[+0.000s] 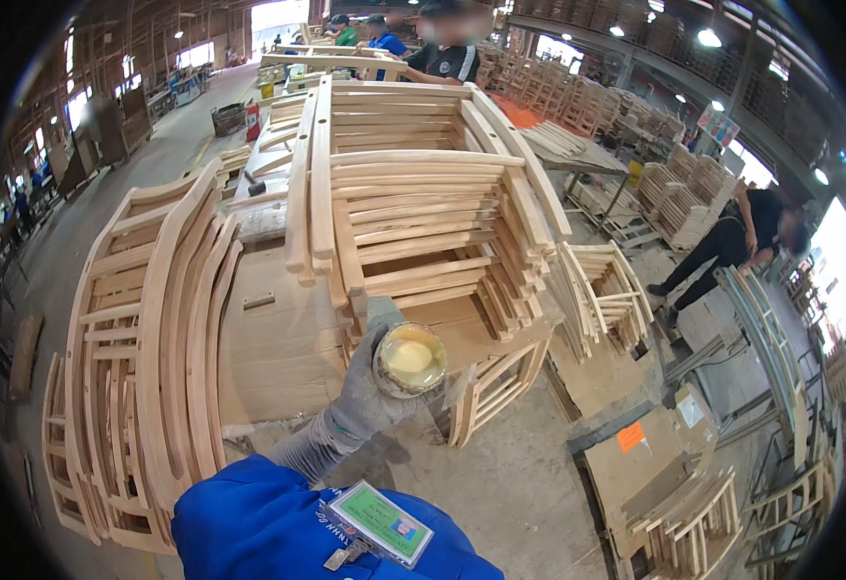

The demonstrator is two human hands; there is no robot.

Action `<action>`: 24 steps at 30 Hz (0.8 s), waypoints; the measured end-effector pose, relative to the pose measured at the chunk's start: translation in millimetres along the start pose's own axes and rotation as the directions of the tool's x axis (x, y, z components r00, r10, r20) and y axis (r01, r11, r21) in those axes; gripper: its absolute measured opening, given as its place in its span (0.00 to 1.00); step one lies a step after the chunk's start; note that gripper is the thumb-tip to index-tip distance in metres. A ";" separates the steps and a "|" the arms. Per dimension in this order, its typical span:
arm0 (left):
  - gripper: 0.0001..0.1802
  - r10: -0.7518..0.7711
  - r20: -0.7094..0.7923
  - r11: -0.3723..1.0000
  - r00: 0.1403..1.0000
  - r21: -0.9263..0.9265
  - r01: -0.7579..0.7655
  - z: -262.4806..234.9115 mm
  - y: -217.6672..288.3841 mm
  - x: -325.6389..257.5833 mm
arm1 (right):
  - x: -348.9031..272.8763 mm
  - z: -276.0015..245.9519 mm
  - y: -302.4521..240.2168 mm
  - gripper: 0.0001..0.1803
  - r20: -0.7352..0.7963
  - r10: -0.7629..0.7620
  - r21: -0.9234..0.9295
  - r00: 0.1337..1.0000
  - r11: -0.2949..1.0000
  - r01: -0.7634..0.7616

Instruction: The person applies a liquid finish to wooden chair frames using a brush and container. They repeatedly dip the brush and coat the surfaces of multiple stacked chair frames in a workshop.

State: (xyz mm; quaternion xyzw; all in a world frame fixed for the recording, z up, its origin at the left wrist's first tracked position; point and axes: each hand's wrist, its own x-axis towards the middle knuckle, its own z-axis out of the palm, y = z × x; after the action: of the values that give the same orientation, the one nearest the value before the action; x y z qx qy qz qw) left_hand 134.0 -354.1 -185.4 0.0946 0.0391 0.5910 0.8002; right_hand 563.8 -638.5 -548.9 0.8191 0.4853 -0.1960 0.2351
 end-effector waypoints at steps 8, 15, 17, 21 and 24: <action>0.26 -0.077 0.155 0.996 0.985 -0.029 0.082 -5.8 -18.3 29.1 | -96.7 16.2 32.7 0.24 0.243 0.141 0.027 0.960 0.988 -0.152; 0.30 -0.351 0.102 0.932 0.931 0.135 0.336 -5.3 -55.8 82.7 | -64.4 34.2 6.8 0.14 0.359 0.767 0.892 0.532 -0.114 -0.437; 0.29 -0.333 -0.037 0.929 0.942 0.161 0.334 -18.4 -79.1 79.6 | -64.6 5.3 -13.3 0.16 0.243 0.716 0.911 0.655 0.063 -0.408; 0.29 -0.519 -0.029 0.841 0.854 0.164 0.516 -4.5 -162.9 87.5 | -108.3 33.9 2.3 0.18 0.257 0.798 0.915 0.546 -0.020 -0.402; 0.29 -0.621 -0.018 0.770 0.784 0.175 0.614 2.0 -201.5 80.0 | -154.8 60.3 -9.0 0.18 0.400 0.804 0.870 0.440 -0.181 -0.459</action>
State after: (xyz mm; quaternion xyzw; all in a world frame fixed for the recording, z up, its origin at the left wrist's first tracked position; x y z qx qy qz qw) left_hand 347.3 -335.2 -219.3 0.1569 0.1023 0.2878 0.9392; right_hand 480.2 -778.2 -514.6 0.9209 -0.1917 -0.1601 -0.2992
